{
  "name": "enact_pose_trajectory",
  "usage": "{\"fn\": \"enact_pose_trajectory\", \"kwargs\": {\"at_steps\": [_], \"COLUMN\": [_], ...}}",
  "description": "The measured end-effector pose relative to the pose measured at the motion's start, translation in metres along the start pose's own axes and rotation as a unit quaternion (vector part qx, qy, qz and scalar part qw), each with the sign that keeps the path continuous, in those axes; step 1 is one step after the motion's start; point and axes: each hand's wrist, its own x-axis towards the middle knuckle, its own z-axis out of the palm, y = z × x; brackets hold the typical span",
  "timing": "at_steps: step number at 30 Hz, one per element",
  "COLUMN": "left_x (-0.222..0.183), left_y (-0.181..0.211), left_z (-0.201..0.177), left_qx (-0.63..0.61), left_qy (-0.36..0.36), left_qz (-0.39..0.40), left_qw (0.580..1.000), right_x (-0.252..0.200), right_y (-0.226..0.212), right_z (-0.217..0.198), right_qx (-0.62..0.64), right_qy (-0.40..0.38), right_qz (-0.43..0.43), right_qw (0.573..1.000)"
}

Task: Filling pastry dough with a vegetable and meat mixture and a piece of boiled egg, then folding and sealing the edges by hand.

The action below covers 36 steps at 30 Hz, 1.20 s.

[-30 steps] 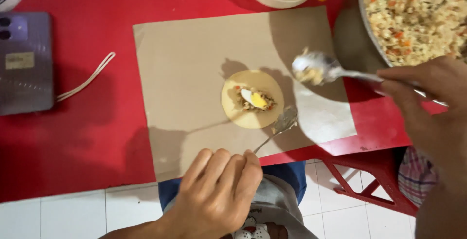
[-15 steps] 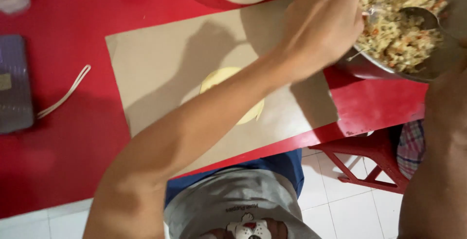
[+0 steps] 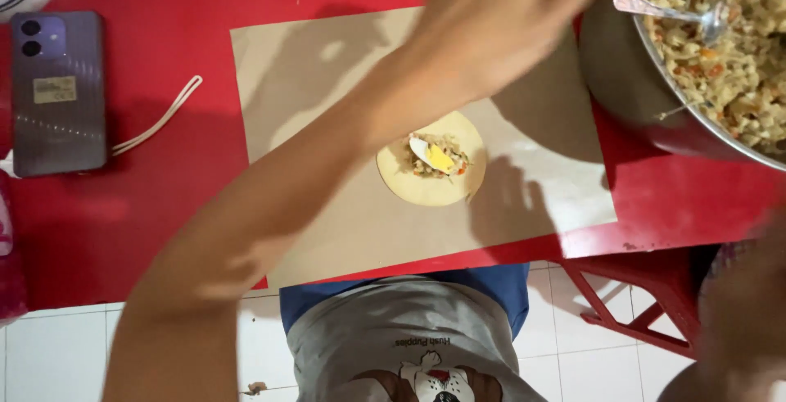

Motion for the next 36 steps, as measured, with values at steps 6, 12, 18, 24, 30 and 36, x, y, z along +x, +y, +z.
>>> {"fn": "enact_pose_trajectory", "kwargs": {"at_steps": [6,12,18,24,30,36], "left_x": [-0.117,-0.184,-0.174,-0.149,-0.137,-0.134], "left_y": [-0.026,-0.041,-0.055,-0.064,-0.081,-0.078], "left_z": [-0.077,-0.065,-0.069,-0.062,-0.036,-0.039], "left_qx": [-0.016,0.000,-0.041,-0.025,-0.021,-0.045], "left_qy": [-0.071,-0.027,-0.055,-0.130,-0.165,-0.185], "left_qz": [-0.150,-0.195,-0.194,-0.179,-0.130,-0.101], "left_qw": [0.986,0.980,0.979,0.975,0.977,0.977], "right_x": [0.080,0.141,0.169,0.172,0.176,0.174], "right_y": [-0.098,-0.125,-0.118,-0.126,-0.135,-0.125], "right_z": [0.047,0.093,0.122,0.130,0.119,0.135], "right_qx": [0.316,0.405,0.378,0.394,0.436,0.528], "right_qy": [-0.106,-0.185,-0.289,-0.305,-0.298,-0.279], "right_qz": [0.020,0.000,0.045,0.076,0.040,0.008], "right_qw": [0.943,0.895,0.878,0.864,0.848,0.802]}}
